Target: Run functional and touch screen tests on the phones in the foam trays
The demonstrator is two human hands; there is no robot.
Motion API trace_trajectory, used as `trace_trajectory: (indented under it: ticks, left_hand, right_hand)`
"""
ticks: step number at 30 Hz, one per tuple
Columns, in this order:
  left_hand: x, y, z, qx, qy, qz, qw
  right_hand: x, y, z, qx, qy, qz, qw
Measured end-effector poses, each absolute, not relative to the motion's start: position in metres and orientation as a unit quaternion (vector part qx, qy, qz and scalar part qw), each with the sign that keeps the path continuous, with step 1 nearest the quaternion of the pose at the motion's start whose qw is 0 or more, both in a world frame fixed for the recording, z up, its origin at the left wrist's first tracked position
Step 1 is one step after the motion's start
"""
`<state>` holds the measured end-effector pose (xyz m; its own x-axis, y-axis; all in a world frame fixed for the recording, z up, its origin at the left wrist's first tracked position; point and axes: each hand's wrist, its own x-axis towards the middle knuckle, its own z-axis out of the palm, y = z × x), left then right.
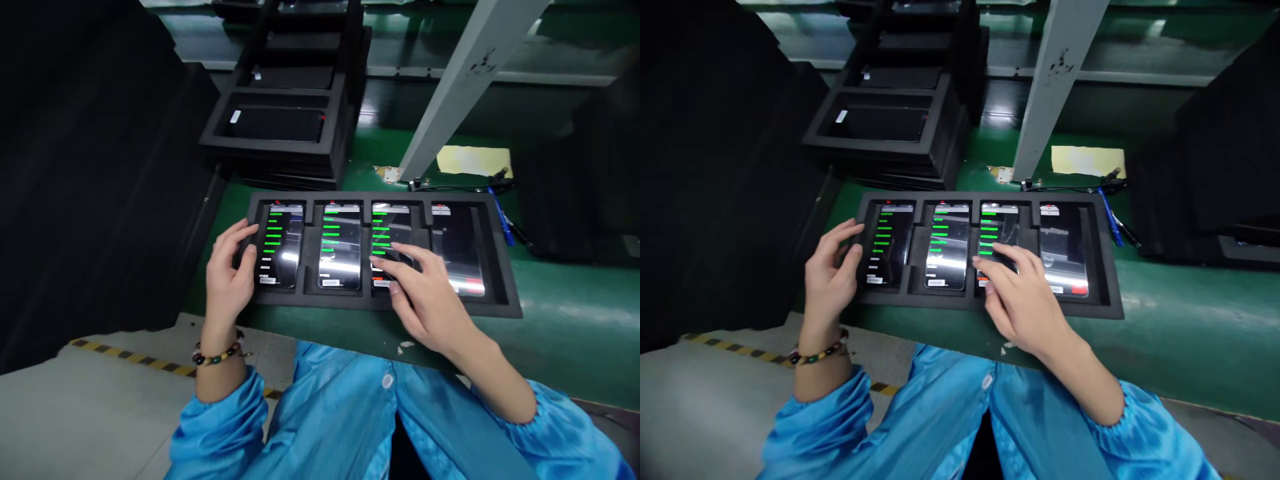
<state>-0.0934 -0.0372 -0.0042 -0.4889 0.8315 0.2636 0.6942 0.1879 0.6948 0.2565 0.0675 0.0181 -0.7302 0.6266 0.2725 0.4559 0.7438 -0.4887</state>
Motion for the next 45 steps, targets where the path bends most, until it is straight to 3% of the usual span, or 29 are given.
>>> trace_trajectory:
  ticks: [7, 13, 19, 26, 34, 39, 45]
  left_hand:
    - [-0.103, -0.04, -0.005, 0.549, 0.751, 0.352, 0.105]
    - [-0.105, -0.039, -0.003, 0.567, 0.753, 0.316, 0.109]
    - [-0.103, -0.039, -0.001, 0.556, 0.761, 0.317, 0.108]
    - [-0.087, -0.018, 0.007, 0.569, 0.778, 0.253, 0.077]
    - [-0.072, 0.049, 0.013, 0.582, 0.797, 0.154, 0.054]
    - [-0.078, 0.049, 0.009, 0.569, 0.802, 0.181, 0.035]
    - [-0.078, 0.052, 0.001, 0.569, 0.797, 0.2, 0.029]
  right_hand:
    - [0.232, 0.069, 0.021, -0.27, -0.917, 0.216, 0.198]
    - [0.297, 0.08, 0.023, -0.434, -0.834, 0.19, 0.283]
    - [0.346, 0.091, 0.013, -0.557, -0.758, 0.153, 0.303]
    - [0.35, 0.113, -0.001, -0.56, -0.77, 0.191, 0.24]
    - [0.344, 0.137, -0.003, -0.553, -0.771, 0.202, 0.241]
    - [0.342, 0.131, -0.001, -0.561, -0.744, 0.215, 0.293]
    - [0.343, 0.132, 0.0, -0.577, -0.731, 0.224, 0.289]
